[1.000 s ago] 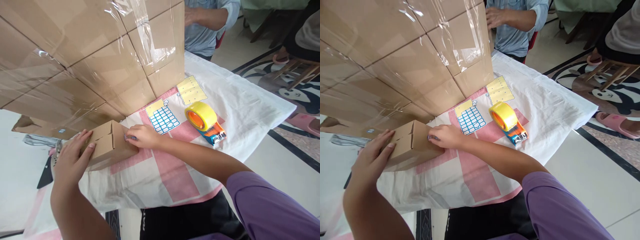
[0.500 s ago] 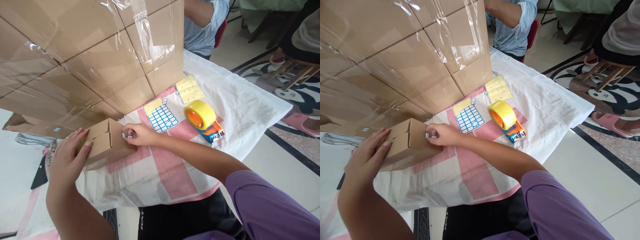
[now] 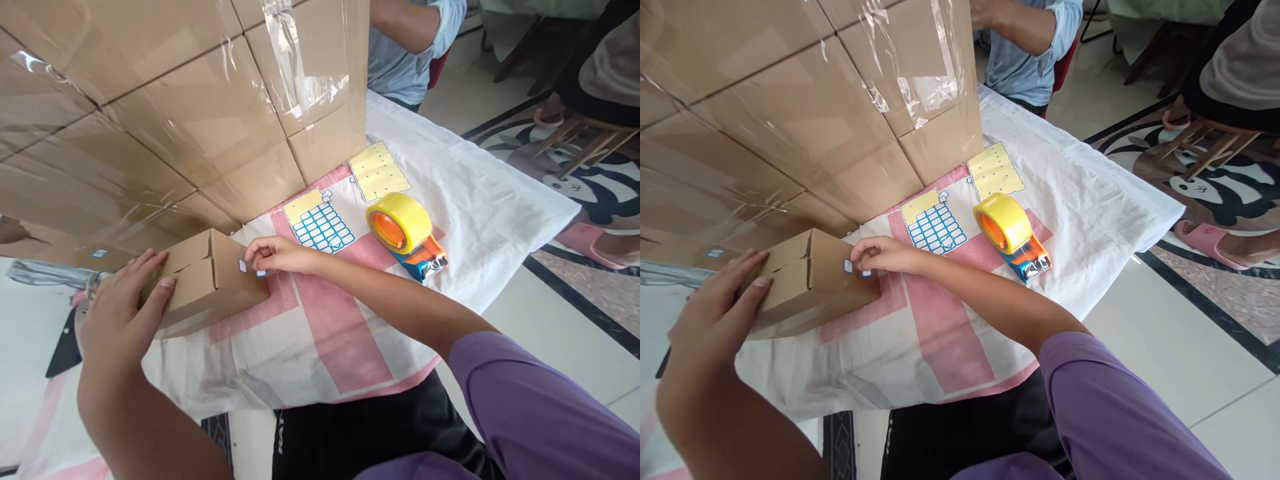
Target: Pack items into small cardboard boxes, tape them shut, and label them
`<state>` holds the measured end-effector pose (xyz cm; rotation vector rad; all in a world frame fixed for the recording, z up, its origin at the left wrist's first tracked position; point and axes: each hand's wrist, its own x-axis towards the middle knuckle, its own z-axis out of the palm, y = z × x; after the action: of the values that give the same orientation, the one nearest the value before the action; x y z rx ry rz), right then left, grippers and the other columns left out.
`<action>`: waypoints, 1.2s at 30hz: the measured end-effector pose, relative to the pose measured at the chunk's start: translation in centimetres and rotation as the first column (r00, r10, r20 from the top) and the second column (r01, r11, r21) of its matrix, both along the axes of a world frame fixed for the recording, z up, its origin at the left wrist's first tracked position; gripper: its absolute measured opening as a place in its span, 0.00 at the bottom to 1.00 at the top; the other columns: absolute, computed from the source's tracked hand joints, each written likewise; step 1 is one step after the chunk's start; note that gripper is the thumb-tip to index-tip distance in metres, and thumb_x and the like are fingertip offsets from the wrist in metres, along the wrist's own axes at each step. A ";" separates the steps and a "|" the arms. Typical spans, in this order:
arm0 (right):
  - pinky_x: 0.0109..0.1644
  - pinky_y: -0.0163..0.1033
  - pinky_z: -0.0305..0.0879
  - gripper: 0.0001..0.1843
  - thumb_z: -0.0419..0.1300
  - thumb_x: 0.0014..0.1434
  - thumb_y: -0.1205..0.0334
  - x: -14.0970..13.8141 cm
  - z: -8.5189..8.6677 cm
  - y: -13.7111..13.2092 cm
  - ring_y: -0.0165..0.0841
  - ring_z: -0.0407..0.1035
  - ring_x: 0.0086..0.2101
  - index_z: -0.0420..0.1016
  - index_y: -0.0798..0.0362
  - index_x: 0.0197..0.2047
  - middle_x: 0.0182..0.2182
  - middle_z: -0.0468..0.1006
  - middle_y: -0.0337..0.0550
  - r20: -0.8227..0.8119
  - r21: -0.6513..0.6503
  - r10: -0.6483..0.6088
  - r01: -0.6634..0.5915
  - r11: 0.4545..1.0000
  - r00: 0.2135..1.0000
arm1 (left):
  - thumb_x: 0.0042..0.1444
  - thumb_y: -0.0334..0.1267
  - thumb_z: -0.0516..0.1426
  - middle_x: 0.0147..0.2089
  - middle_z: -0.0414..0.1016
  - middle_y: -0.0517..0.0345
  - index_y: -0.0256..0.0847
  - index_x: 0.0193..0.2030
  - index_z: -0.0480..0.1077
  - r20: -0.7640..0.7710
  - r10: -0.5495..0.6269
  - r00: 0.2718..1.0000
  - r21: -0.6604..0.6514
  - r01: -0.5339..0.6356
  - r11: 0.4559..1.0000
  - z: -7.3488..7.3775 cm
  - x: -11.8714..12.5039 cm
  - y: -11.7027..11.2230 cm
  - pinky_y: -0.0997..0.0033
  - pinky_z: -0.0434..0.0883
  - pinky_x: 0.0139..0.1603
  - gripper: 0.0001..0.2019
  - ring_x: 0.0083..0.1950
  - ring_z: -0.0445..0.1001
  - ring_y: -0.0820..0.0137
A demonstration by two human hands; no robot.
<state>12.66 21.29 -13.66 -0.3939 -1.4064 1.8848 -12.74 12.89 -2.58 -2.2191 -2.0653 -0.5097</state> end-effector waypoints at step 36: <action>0.31 0.31 0.56 0.09 0.66 0.58 0.64 -0.6 0.4 -0.7 0.24 0.61 0.24 0.70 0.54 0.40 0.21 0.68 0.27 0.060 0.203 -0.160 0.145 0.968 0.985 | 0.67 0.60 0.45 0.73 0.64 0.55 0.50 0.70 0.66 0.005 0.020 1.000 -0.001 -0.020 1.000 0.2 0.4 -0.3 0.50 0.55 0.76 0.31 0.75 0.59 0.56</action>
<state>12.10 20.58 -13.28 -0.4659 -1.5523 1.6048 -12.31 12.59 -2.39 -2.1973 -2.0889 -0.5130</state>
